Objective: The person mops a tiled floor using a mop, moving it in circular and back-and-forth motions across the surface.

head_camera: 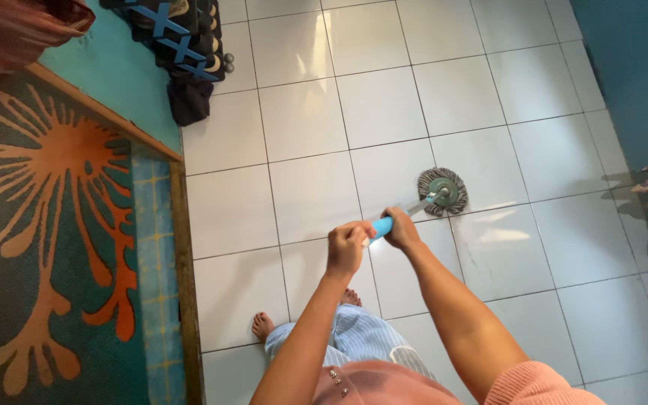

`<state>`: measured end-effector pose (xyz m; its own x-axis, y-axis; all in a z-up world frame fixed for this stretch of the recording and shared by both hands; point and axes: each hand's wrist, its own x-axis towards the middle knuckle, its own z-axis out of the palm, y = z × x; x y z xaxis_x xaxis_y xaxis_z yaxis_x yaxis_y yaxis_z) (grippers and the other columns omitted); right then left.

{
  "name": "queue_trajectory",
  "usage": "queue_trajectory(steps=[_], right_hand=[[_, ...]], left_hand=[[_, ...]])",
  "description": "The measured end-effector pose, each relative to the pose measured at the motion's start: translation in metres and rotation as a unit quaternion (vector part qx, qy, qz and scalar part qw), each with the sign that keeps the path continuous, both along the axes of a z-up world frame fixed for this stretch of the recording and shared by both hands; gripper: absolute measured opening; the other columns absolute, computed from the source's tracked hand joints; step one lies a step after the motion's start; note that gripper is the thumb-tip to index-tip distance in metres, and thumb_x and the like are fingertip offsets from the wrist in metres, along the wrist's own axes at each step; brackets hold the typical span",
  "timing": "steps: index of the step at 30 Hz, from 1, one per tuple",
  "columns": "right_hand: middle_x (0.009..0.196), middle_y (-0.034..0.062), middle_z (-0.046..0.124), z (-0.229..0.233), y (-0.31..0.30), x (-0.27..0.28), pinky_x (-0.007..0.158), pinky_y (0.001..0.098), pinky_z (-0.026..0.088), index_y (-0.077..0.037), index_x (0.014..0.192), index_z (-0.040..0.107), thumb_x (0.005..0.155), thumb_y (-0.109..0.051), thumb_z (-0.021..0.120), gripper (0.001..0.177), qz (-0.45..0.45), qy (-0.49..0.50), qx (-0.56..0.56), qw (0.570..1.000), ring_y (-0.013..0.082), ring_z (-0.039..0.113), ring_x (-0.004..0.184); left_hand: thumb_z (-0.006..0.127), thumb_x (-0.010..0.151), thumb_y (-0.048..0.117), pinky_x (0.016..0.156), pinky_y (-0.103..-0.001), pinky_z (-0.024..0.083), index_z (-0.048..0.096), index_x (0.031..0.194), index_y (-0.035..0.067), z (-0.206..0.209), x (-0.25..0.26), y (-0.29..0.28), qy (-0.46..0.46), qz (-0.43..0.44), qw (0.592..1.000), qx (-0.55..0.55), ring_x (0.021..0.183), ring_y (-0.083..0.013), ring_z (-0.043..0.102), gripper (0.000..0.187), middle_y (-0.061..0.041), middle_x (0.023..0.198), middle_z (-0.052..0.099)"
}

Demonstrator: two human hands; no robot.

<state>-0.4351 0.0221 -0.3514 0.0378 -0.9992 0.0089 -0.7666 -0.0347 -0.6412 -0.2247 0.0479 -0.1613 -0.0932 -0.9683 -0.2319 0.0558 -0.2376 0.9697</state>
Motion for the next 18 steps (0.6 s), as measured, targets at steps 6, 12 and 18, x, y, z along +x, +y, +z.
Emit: queue_trajectory(steps=[6, 12, 18], right_hand=[[0.088, 0.0191, 0.066, 0.025, -0.003, 0.094, 0.077, 0.0458, 0.051, -0.005, 0.088, 0.063, 0.07, -0.004, 0.072, 0.02, 0.049, -0.067, -0.082, 0.993, 0.0405, 0.064, 0.088], [0.084, 0.0191, 0.066, 0.137, -0.007, 0.215, 0.071, 0.0403, 0.052, -0.003, 0.089, 0.061, 0.074, -0.01, 0.077, 0.023, 0.08, -0.225, -0.035, 0.971, 0.0344, 0.066, 0.079], [0.087, 0.0174, 0.07, 0.205, -0.008, 0.277, 0.071, 0.0399, 0.054, -0.003, 0.094, 0.063, 0.078, -0.01, 0.074, 0.021, 0.125, -0.305, 0.001, 0.944, 0.0329, 0.069, 0.081]], left_hand=[[0.049, 0.083, 0.009, 0.052, -0.028, 0.038, 0.073, 0.071, 0.001, 0.049, 0.083, -0.001, -0.047, 0.026, 0.998, -0.022, 0.058, -0.0098, 0.051, 0.028, -0.002, 0.066, 0.066], [0.052, 0.082, 0.016, 0.048, -0.031, 0.038, 0.072, 0.069, 0.002, 0.185, 0.151, -0.003, -0.186, 0.051, 0.981, 0.013, 0.052, -0.0125, 0.051, 0.028, -0.005, 0.056, 0.059], [0.059, 0.081, 0.017, 0.061, -0.024, 0.049, 0.076, 0.073, 0.003, 0.239, 0.186, -0.005, -0.335, 0.063, 0.931, -0.128, 0.058, -0.0107, 0.062, 0.024, -0.008, 0.064, 0.066]])
